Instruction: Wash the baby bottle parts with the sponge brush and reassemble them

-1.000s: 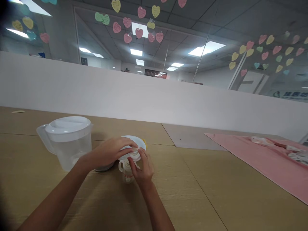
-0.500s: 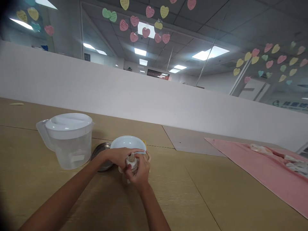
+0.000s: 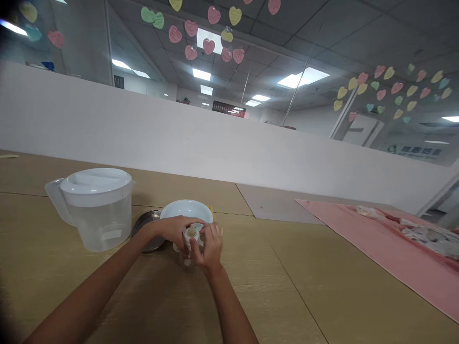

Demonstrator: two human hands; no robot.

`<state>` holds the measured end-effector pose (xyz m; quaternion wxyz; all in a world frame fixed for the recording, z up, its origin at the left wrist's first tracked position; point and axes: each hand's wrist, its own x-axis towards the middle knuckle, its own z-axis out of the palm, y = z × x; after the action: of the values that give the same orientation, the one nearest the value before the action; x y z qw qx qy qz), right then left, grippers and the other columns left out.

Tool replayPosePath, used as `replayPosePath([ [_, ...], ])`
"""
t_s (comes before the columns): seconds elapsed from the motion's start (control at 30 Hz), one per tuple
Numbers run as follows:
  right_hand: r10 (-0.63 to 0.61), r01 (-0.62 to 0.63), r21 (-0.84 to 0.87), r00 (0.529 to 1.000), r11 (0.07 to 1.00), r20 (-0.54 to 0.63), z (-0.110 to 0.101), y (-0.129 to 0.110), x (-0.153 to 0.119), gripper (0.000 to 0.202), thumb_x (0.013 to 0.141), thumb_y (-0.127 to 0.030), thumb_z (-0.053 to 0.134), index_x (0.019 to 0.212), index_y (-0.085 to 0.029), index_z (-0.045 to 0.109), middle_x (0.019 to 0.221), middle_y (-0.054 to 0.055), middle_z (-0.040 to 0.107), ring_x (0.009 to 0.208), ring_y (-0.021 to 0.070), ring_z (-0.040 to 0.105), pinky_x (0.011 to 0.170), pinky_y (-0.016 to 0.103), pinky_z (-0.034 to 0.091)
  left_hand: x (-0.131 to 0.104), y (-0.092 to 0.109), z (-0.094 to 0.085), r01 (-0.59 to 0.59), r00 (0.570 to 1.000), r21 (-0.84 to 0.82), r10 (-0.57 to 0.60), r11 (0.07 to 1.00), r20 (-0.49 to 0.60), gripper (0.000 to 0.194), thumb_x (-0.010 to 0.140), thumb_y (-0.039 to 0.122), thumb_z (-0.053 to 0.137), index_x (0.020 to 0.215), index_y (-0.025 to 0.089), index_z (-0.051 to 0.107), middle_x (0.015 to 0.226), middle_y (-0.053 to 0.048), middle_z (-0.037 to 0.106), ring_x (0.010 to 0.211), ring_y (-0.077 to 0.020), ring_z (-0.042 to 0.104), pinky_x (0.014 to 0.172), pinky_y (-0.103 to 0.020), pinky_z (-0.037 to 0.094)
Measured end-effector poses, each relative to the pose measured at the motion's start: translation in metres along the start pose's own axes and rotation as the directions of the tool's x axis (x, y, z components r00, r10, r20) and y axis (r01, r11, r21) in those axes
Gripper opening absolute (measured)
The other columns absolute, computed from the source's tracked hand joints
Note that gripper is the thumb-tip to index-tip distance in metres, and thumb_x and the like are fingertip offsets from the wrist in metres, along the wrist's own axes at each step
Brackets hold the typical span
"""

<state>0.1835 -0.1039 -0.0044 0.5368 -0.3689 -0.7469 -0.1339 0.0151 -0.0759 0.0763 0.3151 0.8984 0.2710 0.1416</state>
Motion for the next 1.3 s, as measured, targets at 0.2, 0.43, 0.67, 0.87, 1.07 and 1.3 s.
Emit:
replayPosePath([
  [0.2, -0.197, 0.199, 0.018, 0.977, 0.980, -0.076, 0.002, -0.008, -0.002, 0.009, 0.078, -0.018, 0.048, 0.070, -0.020, 0.045, 0.086, 0.009, 0.061, 0.080, 0.0183, 0.056, 0.071, 0.035, 0.046, 0.004, -0.004, 0.003, -0.007, 1.000, 0.004, 0.006, 1.000, 0.011, 0.058, 0.052, 0.024, 0.072, 0.108, 0.027, 0.054, 0.100, 0.002, 0.062, 0.090, -0.0225, 0.056, 0.071, -0.026, 0.042],
  [0.43, -0.214, 0.211, -0.036, 0.967, 0.977, -0.137, -0.001, -0.017, -0.001, 0.008, 0.078, -0.014, 0.047, 0.072, -0.020, 0.047, 0.066, 0.001, 0.056, 0.063, 0.0150, 0.051, 0.069, 0.036, 0.044, 0.004, -0.012, 0.005, 0.123, 0.992, 0.097, -0.124, 0.988, 0.006, 0.051, 0.051, 0.030, 0.072, 0.097, 0.023, 0.049, 0.083, 0.002, 0.057, 0.072, -0.0181, 0.052, 0.054, -0.024, 0.036],
  [0.67, -0.362, 0.360, -0.033, 0.924, 0.932, -0.121, -0.003, -0.025, 0.000, 0.008, 0.075, -0.013, 0.048, 0.074, -0.020, 0.051, 0.064, 0.001, 0.058, 0.062, 0.0145, 0.052, 0.064, 0.032, 0.044, 0.005, -0.008, 0.005, 0.020, 0.998, 0.009, -0.021, 1.000, 0.051, 0.043, 0.058, 0.017, 0.063, 0.099, 0.026, 0.053, 0.088, 0.003, 0.060, 0.079, -0.0175, 0.053, 0.064, -0.024, 0.040],
  [0.87, -0.271, 0.277, 0.004, 0.941, 0.961, -0.201, 0.000, -0.019, 0.001, 0.011, 0.077, -0.012, 0.045, 0.081, -0.020, 0.052, 0.073, 0.004, 0.060, 0.068, 0.0160, 0.057, 0.063, 0.032, 0.046, 0.006, -0.009, 0.008, -0.021, 0.996, -0.026, 0.023, 0.999, 0.087, 0.038, 0.058, 0.019, 0.065, 0.093, 0.025, 0.053, 0.090, 0.004, 0.061, 0.082, -0.0188, 0.055, 0.070, -0.025, 0.041],
  [1.07, -0.236, 0.249, 0.053, 0.954, 0.967, -0.184, 0.005, -0.034, -0.006, 0.011, 0.076, -0.010, 0.047, 0.079, -0.020, 0.052, 0.072, 0.004, 0.059, 0.067, 0.0156, 0.056, 0.061, 0.031, 0.046, 0.004, -0.013, 0.007, 0.062, 0.998, 0.052, -0.061, 0.997, -0.014, 0.046, 0.058, 0.017, 0.062, 0.099, 0.025, 0.044, 0.081, 0.004, 0.054, 0.071, -0.0153, 0.049, 0.057, -0.023, 0.037],
  [1.3, 0.065, -0.028, 0.121, 0.947, 0.992, -0.314, 0.010, -0.029, -0.006, 0.014, 0.085, -0.012, 0.042, 0.083, -0.020, 0.054, 0.076, 0.006, 0.059, 0.071, 0.0158, 0.057, 0.062, 0.030, 0.047, 0.004, -0.007, 0.005, 0.041, 0.995, -0.073, -0.035, 0.996, 0.090, 0.047, 0.058, 0.019, 0.067, 0.100, 0.025, 0.048, 0.085, 0.003, 0.057, 0.076, -0.0186, 0.054, 0.060, -0.025, 0.041],
])
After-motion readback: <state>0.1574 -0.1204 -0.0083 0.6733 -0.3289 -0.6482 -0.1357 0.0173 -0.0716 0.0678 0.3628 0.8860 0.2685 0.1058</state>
